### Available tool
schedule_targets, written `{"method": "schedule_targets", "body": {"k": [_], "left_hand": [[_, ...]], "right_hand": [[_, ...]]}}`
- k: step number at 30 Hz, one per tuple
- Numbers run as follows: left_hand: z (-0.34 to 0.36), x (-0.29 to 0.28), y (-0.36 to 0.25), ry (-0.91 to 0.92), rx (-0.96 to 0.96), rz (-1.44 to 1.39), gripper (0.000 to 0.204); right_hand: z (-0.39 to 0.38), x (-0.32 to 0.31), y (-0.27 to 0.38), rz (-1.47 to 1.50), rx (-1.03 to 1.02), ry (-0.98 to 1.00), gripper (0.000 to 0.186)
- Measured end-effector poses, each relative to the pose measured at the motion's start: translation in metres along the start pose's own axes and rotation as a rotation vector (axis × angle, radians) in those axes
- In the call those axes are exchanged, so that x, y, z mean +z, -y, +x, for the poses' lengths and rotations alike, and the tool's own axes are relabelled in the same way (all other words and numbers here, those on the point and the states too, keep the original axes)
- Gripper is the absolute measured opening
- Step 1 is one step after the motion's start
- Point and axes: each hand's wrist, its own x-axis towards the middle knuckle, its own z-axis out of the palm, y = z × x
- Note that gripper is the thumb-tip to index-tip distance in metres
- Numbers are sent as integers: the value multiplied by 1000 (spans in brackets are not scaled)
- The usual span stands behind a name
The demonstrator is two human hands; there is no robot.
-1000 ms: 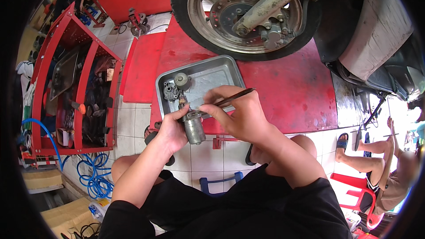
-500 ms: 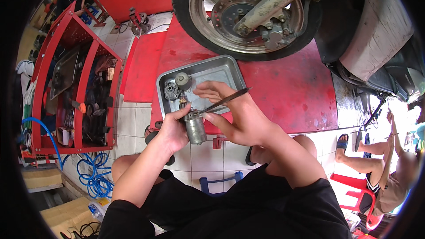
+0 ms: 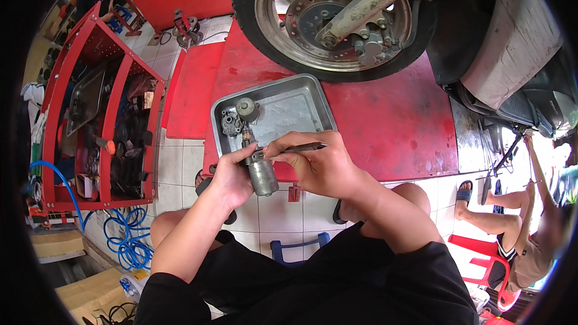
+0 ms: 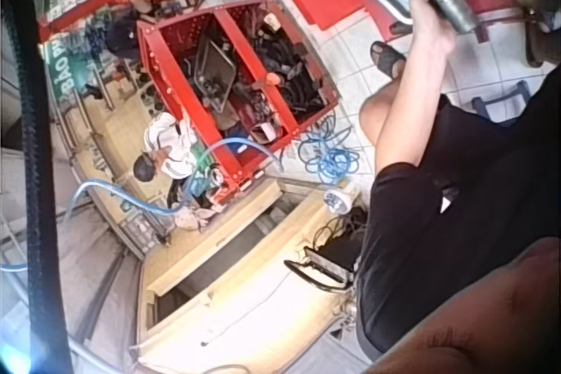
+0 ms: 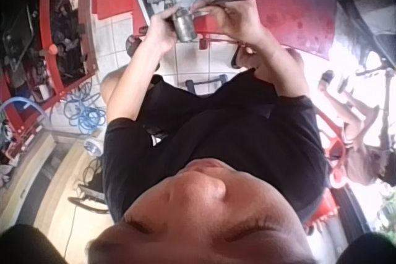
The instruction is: The person disassembles and reassembles small mechanical components, likely from a scooter or motorcycle, using a screwdriver and a metal tray. They remove parts, place them in the tray, and then reassemble them while seated in a workshop.
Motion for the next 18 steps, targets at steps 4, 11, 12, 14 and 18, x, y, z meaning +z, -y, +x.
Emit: {"method": "schedule_targets", "body": {"k": [4,11,12,14,18], "left_hand": [[1,-1,0,-3,-12,8,41],[-2,1,-2,9,8,30,40],[-2,2,-2,9,14,32,40],[-3,4,-3,-1,20,20,39],[4,-2,-3,25,2,24,36]], "right_hand": [[0,3,1,4,-15,-35,20],[-1,8,-1,31,-29,-93,18],[-1,8,-2,35,-31,-99,18],[0,8,-1,8,7,-103,17],[4,1,-4,37,10,-91,14]]}}
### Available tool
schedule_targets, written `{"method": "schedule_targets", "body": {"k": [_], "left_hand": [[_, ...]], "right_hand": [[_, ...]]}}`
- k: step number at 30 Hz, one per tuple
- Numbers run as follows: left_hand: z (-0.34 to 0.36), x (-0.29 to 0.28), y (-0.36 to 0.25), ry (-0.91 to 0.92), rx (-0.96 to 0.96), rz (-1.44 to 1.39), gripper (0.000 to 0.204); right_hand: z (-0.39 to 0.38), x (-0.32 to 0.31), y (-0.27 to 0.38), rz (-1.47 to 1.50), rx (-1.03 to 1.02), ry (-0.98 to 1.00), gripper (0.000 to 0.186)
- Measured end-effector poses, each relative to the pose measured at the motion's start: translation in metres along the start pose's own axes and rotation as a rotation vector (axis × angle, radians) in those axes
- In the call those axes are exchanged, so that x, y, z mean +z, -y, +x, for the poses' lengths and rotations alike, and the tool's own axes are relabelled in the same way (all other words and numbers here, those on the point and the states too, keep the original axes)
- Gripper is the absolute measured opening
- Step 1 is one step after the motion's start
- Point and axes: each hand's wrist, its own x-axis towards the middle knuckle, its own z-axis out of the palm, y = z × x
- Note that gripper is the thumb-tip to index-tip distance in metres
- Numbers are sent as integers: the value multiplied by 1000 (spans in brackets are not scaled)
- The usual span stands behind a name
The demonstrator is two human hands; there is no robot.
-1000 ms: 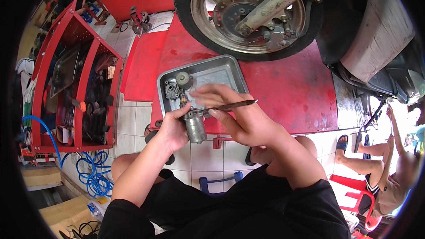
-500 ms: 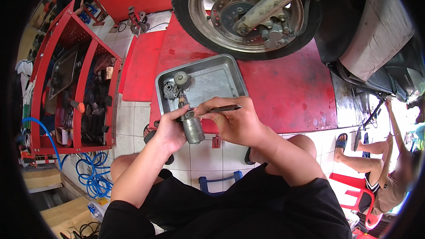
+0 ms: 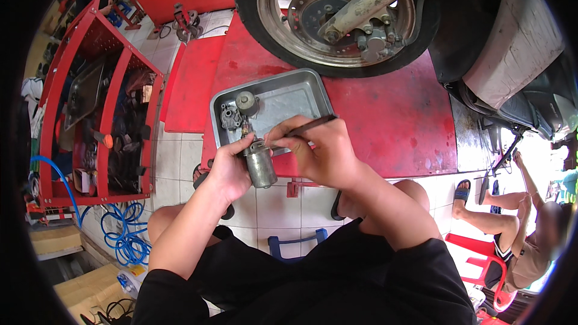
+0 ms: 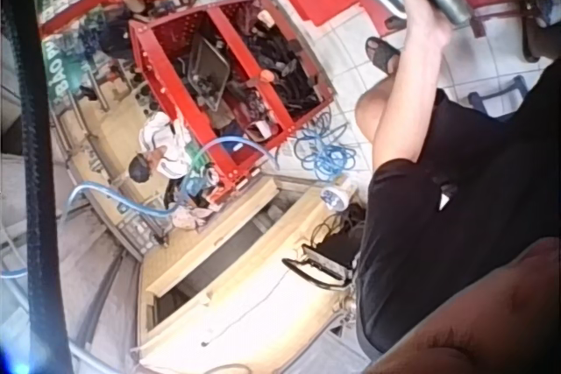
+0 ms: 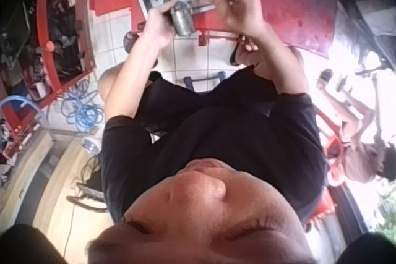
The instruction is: The person disassembles and reassembles small mechanical components, likely from a scooter or motorcycle, using a screwdriver and a metal tray. They remove parts, place them in the tray, and then reassemble them while seated in a workshop.
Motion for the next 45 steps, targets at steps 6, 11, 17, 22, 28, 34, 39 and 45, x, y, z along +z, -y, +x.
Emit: {"method": "schedule_targets", "body": {"k": [6,11,17,22,28,34,39,45], "left_hand": [[-2,5,-7,-61,-27,-30,29],[3,-3,-7,-36,31,-50,31],[-4,-2,-13,-54,9,-38,25],[-12,-4,-16,-13,11,-48,26],[-14,-4,-17,-9,16,-44,25],[-10,-1,-15,-7,18,-36,25],[-7,1,-13,-9,5,-28,27],[-2,-2,-9,5,-2,3,33]], "right_hand": [[36,-61,-37,268,243,15,29],[25,-48,-102,-859,559,283,27],[15,-16,-125,-1266,709,490,15],[13,-15,-134,-1302,683,507,16],[16,-16,-129,-1131,615,318,14],[34,-25,-104,-602,457,61,17],[40,-22,-66,-372,508,126,19],[22,1,-26,-95,620,255,20]]}}
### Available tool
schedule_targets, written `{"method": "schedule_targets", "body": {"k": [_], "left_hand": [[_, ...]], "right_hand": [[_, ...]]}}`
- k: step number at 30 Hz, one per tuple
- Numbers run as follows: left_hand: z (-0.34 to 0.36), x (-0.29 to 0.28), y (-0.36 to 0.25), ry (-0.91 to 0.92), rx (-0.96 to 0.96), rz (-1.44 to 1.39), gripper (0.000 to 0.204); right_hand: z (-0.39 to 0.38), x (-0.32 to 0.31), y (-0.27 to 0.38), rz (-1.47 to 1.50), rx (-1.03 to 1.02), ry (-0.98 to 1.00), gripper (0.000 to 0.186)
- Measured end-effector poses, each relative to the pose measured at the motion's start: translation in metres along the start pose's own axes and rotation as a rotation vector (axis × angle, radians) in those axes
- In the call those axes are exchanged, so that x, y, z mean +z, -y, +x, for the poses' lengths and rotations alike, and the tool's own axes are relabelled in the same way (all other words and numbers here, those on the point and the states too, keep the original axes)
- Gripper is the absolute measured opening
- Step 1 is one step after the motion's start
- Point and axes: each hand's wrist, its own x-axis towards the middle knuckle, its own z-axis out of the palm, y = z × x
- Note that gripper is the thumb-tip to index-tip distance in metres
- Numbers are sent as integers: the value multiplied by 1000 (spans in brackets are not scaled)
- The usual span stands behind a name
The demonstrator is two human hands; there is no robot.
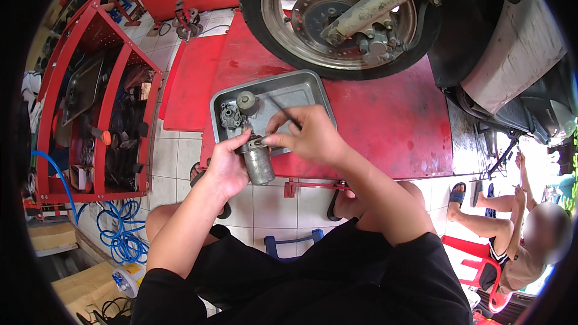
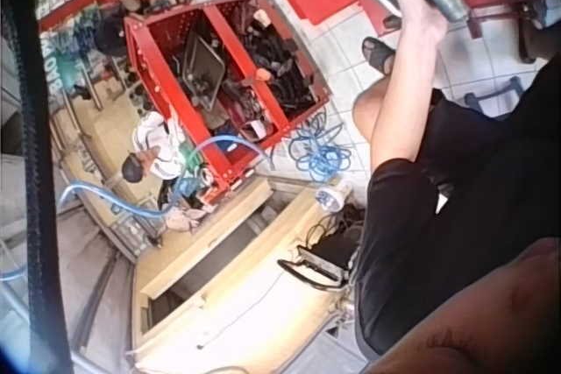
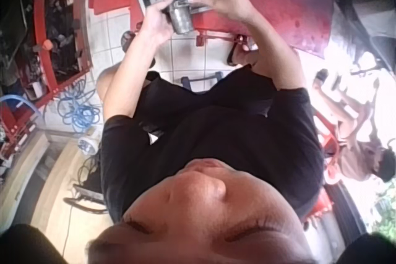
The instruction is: The person disassembles and reassembles small mechanical components, likely from a scooter or motorcycle, using a screwdriver and a metal tray. They remove parts, place them in the tray, and then reassemble them while seated in a workshop.
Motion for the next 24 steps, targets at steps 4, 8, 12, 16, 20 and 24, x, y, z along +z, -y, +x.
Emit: {"method": "schedule_targets", "body": {"k": [4,8,12,16,20,24], "left_hand": [[-1,6,5,5,7,26,30],[5,0,10,76,15,65,30],[4,10,12,45,16,47,32],[2,13,13,28,34,48,32],[1,12,13,25,43,66,33],[2,9,14,45,54,86,36]], "right_hand": [[-11,16,-2,40,-369,-35,23],[-10,19,-4,-26,-398,-52,24],[-9,25,-12,-46,-386,-88,22],[-10,27,-13,-45,-358,-84,21],[-10,29,-12,15,-298,-60,19],[-9,33,-15,7,-312,-95,19]]}}
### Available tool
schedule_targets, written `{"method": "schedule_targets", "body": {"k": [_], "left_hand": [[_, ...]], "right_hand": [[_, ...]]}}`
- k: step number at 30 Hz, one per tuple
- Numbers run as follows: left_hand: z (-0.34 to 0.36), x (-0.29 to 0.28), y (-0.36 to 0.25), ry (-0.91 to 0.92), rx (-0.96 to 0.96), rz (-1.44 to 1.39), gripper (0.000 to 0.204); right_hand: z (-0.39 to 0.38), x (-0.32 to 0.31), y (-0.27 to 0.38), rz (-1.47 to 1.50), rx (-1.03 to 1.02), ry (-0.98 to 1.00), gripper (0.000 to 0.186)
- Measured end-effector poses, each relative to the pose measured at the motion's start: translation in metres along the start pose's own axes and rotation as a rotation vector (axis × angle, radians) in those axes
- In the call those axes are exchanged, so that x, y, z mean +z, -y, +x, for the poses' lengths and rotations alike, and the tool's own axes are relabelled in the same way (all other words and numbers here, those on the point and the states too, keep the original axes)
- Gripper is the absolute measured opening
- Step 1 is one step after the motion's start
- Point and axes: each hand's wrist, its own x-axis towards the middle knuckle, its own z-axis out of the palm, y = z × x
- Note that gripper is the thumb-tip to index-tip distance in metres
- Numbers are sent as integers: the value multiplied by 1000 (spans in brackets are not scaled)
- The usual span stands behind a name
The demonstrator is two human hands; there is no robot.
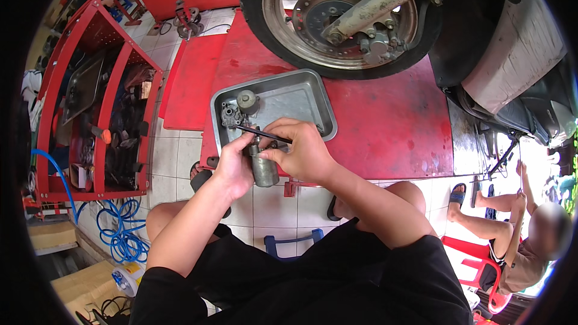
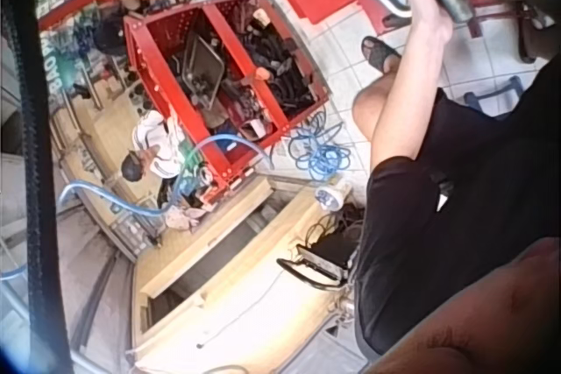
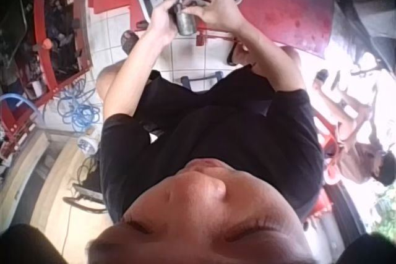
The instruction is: The person disassembles and reassembles small mechanical components, likely from a scooter or motorcycle, using a screwdriver and a metal tray. They remove parts, place them in the tray, and then reassemble them while seated in a workshop.
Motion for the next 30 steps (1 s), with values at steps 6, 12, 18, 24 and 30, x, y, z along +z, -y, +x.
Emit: {"method": "schedule_targets", "body": {"k": [6,12,18,24,30], "left_hand": [[-3,3,-1,3,4,19,39],[-3,0,-1,25,-6,12,40],[-5,7,-4,-43,1,-42,36],[-6,6,-5,-22,-15,-84,39],[-1,-4,-7,104,-51,-78,53]], "right_hand": [[-3,4,-4,53,7,-26,22],[-3,1,2,-69,10,-20,26],[-3,2,7,11,-31,-29,25],[-2,-1,9,-42,-56,15,23],[-4,3,12,-24,-133,-20,23]]}}
